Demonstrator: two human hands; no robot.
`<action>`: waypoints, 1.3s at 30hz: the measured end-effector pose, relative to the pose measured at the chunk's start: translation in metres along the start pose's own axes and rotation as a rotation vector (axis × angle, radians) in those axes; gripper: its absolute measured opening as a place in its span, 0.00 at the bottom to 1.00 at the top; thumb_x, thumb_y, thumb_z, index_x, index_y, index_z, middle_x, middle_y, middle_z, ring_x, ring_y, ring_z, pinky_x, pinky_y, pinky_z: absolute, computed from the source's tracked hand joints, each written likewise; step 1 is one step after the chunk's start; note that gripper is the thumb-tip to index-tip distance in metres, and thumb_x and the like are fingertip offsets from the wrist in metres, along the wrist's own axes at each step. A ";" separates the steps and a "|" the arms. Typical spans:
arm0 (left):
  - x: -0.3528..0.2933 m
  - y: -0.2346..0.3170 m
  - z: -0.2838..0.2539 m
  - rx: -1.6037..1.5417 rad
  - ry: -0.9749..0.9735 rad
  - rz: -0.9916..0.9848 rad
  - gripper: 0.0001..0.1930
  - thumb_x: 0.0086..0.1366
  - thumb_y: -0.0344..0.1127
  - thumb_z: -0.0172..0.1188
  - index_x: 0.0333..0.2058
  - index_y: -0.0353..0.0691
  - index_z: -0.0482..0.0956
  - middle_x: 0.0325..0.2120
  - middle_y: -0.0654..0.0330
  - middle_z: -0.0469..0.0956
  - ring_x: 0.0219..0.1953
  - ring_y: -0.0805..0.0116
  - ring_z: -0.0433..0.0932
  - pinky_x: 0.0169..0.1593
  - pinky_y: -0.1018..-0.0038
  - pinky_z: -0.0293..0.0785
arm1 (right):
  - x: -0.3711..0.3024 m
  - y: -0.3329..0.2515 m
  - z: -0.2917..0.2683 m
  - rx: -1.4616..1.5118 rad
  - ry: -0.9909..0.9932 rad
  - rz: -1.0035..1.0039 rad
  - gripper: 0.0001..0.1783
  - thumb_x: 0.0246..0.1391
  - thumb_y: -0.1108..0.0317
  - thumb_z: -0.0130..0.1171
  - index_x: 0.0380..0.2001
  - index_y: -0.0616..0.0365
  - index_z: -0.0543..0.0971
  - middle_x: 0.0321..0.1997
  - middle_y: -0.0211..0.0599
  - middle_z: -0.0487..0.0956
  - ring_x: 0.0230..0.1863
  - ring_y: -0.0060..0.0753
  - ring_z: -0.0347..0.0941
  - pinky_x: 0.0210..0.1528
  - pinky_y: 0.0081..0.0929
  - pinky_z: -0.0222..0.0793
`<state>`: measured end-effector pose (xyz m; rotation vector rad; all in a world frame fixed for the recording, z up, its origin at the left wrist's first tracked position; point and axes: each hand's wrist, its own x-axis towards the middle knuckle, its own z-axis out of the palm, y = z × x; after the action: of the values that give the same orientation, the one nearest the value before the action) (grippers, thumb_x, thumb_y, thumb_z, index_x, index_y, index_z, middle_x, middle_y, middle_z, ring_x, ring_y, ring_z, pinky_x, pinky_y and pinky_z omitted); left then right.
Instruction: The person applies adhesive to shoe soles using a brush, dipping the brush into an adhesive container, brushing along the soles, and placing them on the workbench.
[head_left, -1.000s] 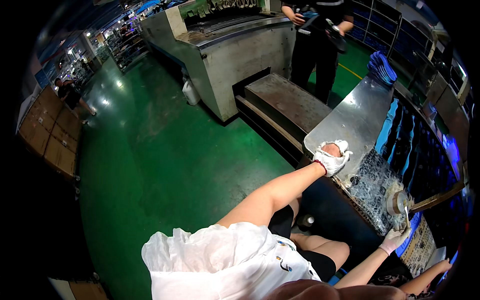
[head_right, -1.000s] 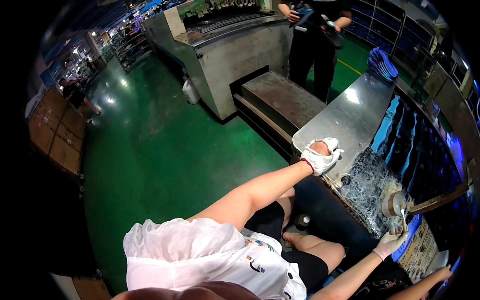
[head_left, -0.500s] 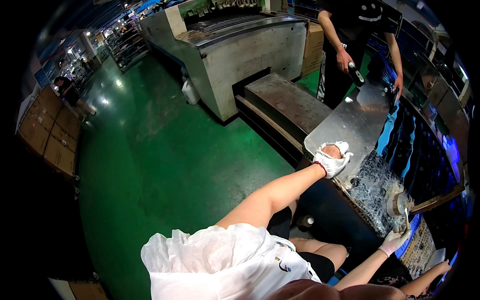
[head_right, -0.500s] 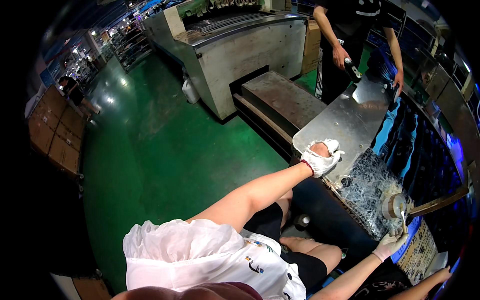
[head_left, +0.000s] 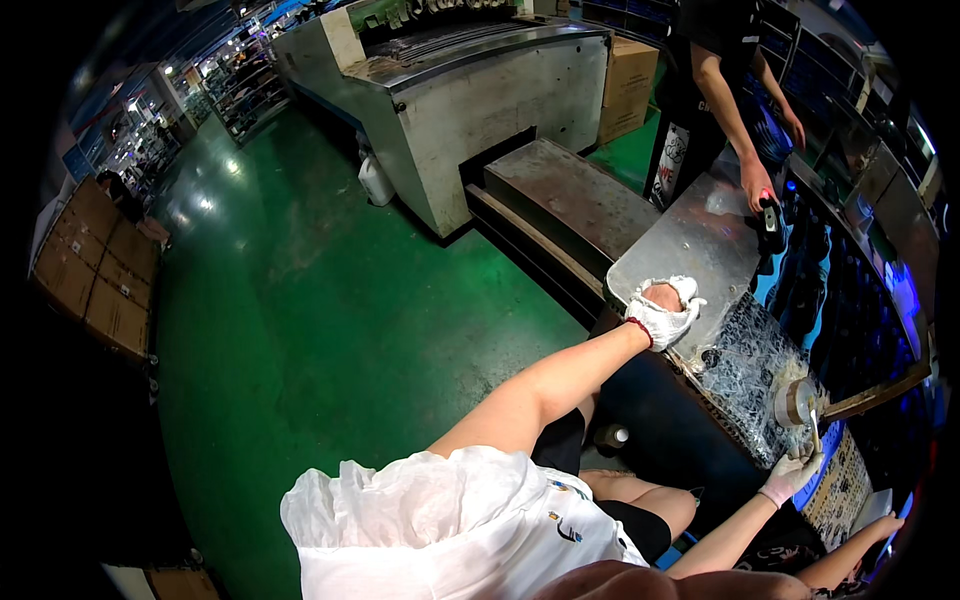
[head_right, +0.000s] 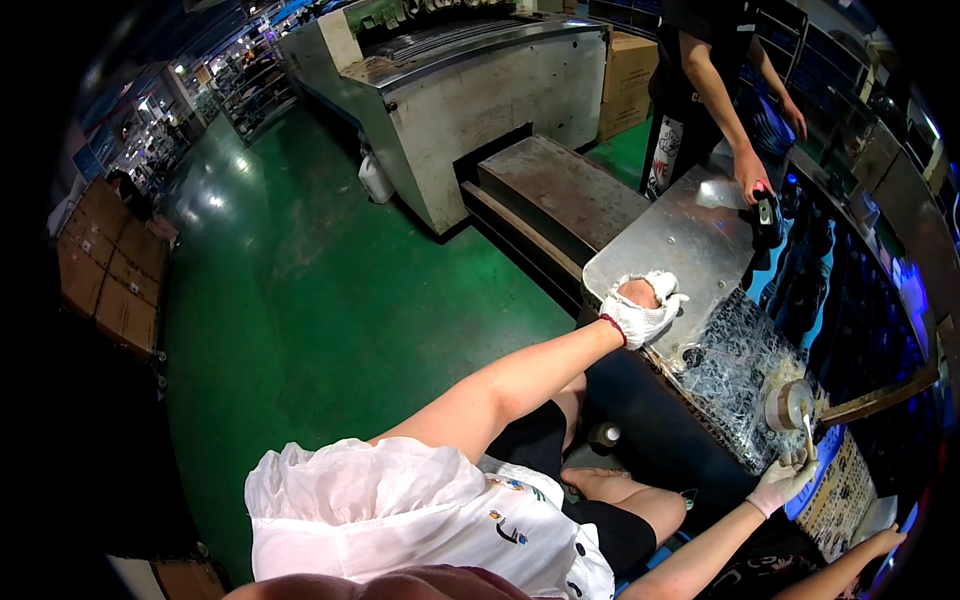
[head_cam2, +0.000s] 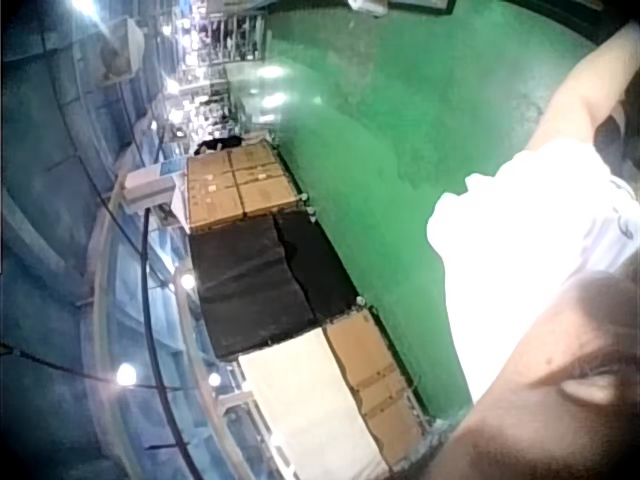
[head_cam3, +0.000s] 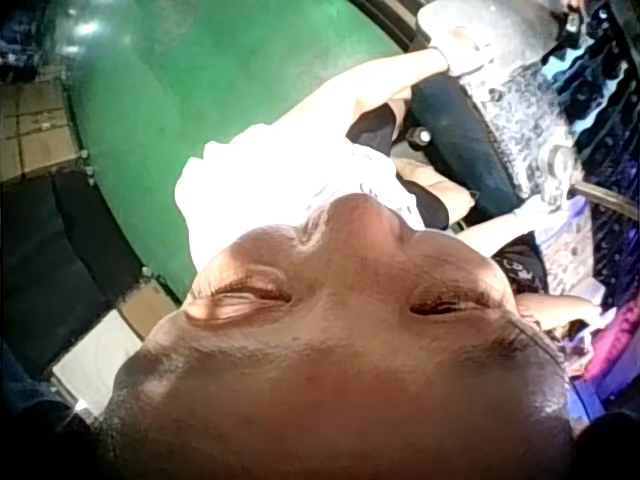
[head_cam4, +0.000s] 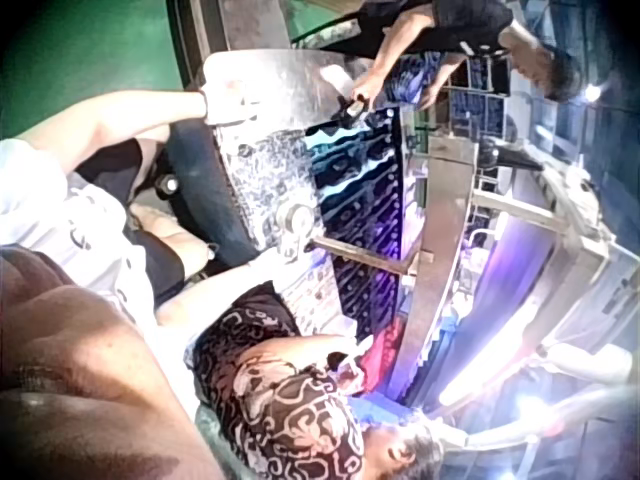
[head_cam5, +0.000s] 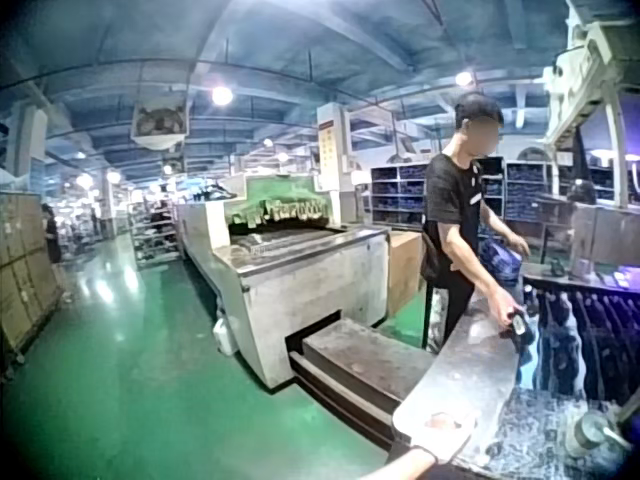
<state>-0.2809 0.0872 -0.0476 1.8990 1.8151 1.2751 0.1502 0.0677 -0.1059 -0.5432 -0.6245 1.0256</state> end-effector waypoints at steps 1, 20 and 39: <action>-0.001 0.000 0.000 0.004 0.013 0.012 0.14 0.61 0.45 0.54 0.28 0.39 0.71 0.26 0.47 0.74 0.32 0.44 0.73 0.34 0.55 0.68 | 0.000 0.000 -0.002 0.018 -0.046 0.009 0.23 0.63 0.58 0.48 0.51 0.69 0.70 0.36 0.32 0.75 0.30 0.16 0.64 0.29 0.15 0.57; 0.000 -0.005 0.004 -0.008 0.065 0.044 0.14 0.60 0.44 0.55 0.26 0.39 0.70 0.25 0.47 0.73 0.30 0.44 0.73 0.33 0.56 0.67 | -0.002 0.003 0.005 0.052 -0.035 0.026 0.18 0.62 0.58 0.49 0.45 0.62 0.73 0.37 0.32 0.76 0.31 0.19 0.66 0.29 0.16 0.59; 0.001 0.010 0.003 -0.022 -0.033 0.053 0.14 0.61 0.45 0.53 0.29 0.39 0.73 0.30 0.46 0.74 0.35 0.46 0.74 0.39 0.59 0.69 | -0.005 -0.008 -0.007 -0.005 0.069 0.006 0.18 0.61 0.58 0.50 0.46 0.62 0.72 0.39 0.35 0.75 0.35 0.26 0.67 0.35 0.22 0.64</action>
<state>-0.2719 0.0869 -0.0422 1.9568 1.7386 1.2678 0.1582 0.0590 -0.1064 -0.5830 -0.5647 1.0070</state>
